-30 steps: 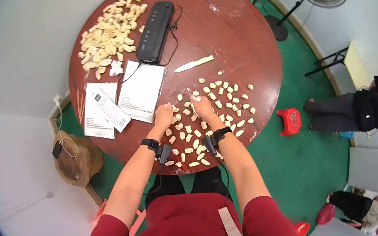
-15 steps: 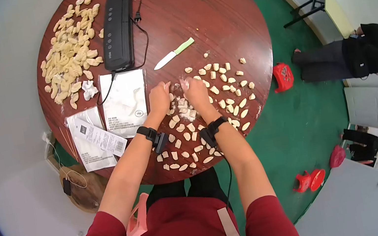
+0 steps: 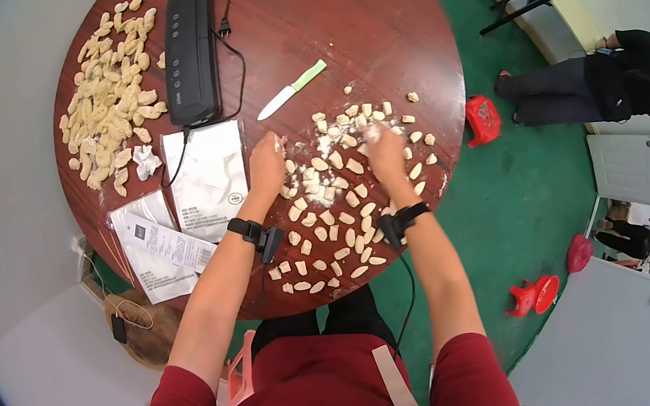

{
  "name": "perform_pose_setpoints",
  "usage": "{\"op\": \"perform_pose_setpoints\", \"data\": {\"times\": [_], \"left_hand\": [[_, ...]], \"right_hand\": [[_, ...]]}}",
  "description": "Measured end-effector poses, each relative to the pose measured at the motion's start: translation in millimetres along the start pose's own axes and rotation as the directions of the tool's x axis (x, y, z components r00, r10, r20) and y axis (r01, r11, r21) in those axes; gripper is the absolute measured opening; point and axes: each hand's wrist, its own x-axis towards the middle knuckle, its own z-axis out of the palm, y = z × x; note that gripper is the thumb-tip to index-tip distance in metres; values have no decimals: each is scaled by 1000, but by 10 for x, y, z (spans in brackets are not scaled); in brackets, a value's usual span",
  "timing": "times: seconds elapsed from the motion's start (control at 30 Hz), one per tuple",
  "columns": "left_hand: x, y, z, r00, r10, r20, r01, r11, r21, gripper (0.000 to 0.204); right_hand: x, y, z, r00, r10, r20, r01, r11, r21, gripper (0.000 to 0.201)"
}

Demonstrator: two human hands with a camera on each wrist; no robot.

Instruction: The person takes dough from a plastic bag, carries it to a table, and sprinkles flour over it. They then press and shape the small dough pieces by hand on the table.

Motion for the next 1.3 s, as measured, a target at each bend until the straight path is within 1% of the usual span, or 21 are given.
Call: {"op": "perform_pose_setpoints", "data": {"times": [0.03,0.13,0.2,0.27,0.33,0.37,0.43,0.53,0.63,0.67,0.77,0.83,0.87,0.93,0.97,1.0,1.07,1.1,1.13,1.2,1.3], "left_hand": [[3,18,-5,1000,-16,1,16,1000,13,17],[-3,46,-3,999,-34,-10,34,999,32,17],[10,47,-1,1000,-31,-1,31,998,53,16],[37,61,3,1000,-20,-5,20,998,63,18],[43,26,3,1000,-21,-12,21,997,77,20],[68,9,18,1000,12,-21,-11,998,58,19],[113,29,39,998,54,-37,-53,998,39,17],[184,104,42,995,101,-5,-100,988,119,14],[267,154,68,995,92,43,-97,985,146,11],[304,154,82,995,90,43,-95,985,146,11],[369,125,119,995,97,19,-99,975,199,10],[381,128,87,993,122,1,-119,972,203,15],[378,129,69,993,119,2,-116,970,215,15],[372,161,46,994,114,1,-112,975,191,15],[376,176,45,996,87,0,-86,983,162,17],[378,199,38,996,90,1,-89,981,172,17],[334,263,15,997,76,2,-76,984,159,22],[307,282,0,997,76,4,-76,984,161,22],[277,303,-20,993,115,-15,-111,980,163,26],[212,339,-75,988,151,-35,-143,975,167,29],[126,362,-140,987,161,12,-161,975,154,30]], "right_hand": [[-82,-170,22,995,55,83,-57,998,29,35],[-108,-282,273,989,-37,142,32,999,43,27],[65,-208,378,981,-138,135,121,985,121,19],[316,-59,399,991,-73,111,61,993,104,16],[495,-26,220,999,-43,14,41,993,110,17],[573,40,109,995,58,80,-64,995,71,22],[603,329,-32,999,-18,-47,19,1000,4,29],[414,585,-305,998,-4,-56,-3,991,-135,30],[77,652,-439,999,-2,44,11,981,-194,31],[-26,666,-395,995,-8,98,16,997,-81,31],[-198,283,-319,976,-13,218,5,999,39,30],[-156,147,-139,957,-186,223,163,980,118,29],[-64,113,-87,956,-186,226,160,979,130,29],[159,21,23,976,-71,206,46,991,123,25],[204,-30,58,987,-93,128,84,994,74,25],[229,-130,81,988,-91,126,81,993,83,25],[263,-313,115,936,-204,286,153,970,191,26],[302,-159,337,915,-334,226,284,932,227,28],[326,-213,340,915,-333,227,282,932,229,28],[350,-315,367,937,-143,319,103,985,141,35],[384,-347,370,942,-156,298,96,974,207,34]]}}
